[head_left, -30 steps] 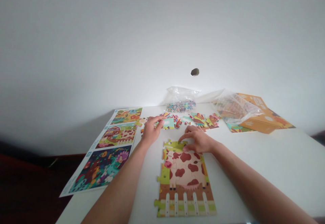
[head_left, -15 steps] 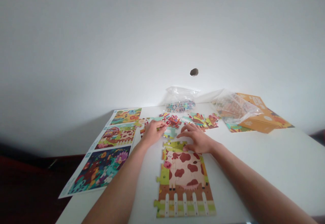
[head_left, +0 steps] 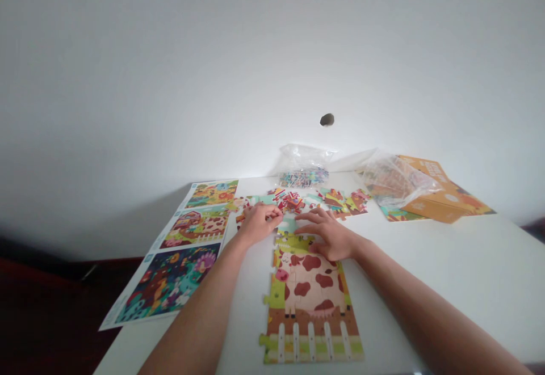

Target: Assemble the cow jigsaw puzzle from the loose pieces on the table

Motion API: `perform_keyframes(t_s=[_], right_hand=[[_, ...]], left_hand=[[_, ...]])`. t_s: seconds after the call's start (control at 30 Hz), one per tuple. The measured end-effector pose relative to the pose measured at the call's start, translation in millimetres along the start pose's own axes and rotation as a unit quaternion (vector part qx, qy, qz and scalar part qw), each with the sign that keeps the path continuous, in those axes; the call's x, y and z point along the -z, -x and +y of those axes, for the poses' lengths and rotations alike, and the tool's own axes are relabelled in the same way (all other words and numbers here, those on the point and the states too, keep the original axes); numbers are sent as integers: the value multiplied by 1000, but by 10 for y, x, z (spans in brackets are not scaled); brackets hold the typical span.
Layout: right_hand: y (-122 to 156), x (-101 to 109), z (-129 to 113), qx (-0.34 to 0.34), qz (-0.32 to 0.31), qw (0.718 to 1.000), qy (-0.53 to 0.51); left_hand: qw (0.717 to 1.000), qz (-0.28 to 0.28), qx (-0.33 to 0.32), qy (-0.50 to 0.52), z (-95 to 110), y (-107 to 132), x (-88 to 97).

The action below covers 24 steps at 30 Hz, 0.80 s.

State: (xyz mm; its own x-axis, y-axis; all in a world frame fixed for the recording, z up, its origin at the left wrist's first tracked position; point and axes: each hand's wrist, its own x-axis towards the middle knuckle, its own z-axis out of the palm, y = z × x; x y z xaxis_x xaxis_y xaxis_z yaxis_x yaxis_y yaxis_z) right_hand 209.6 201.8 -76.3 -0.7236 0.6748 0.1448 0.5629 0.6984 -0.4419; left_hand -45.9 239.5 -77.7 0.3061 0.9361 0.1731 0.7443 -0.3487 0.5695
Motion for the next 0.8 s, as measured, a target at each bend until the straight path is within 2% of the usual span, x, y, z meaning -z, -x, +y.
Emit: perform_keyframes(t_s=[0.23, 0.43, 0.8], right_hand=[[1, 14, -40, -3, -6, 1000, 3], [-2, 18, -60, 4, -16, 1000, 17], [-8, 12, -58, 6, -16, 1000, 22]], left_hand=[[997, -23, 25, -66, 53, 19, 37], [994, -58, -20, -90, 5, 29, 54], [993, -49, -37, -100, -78, 26, 33]])
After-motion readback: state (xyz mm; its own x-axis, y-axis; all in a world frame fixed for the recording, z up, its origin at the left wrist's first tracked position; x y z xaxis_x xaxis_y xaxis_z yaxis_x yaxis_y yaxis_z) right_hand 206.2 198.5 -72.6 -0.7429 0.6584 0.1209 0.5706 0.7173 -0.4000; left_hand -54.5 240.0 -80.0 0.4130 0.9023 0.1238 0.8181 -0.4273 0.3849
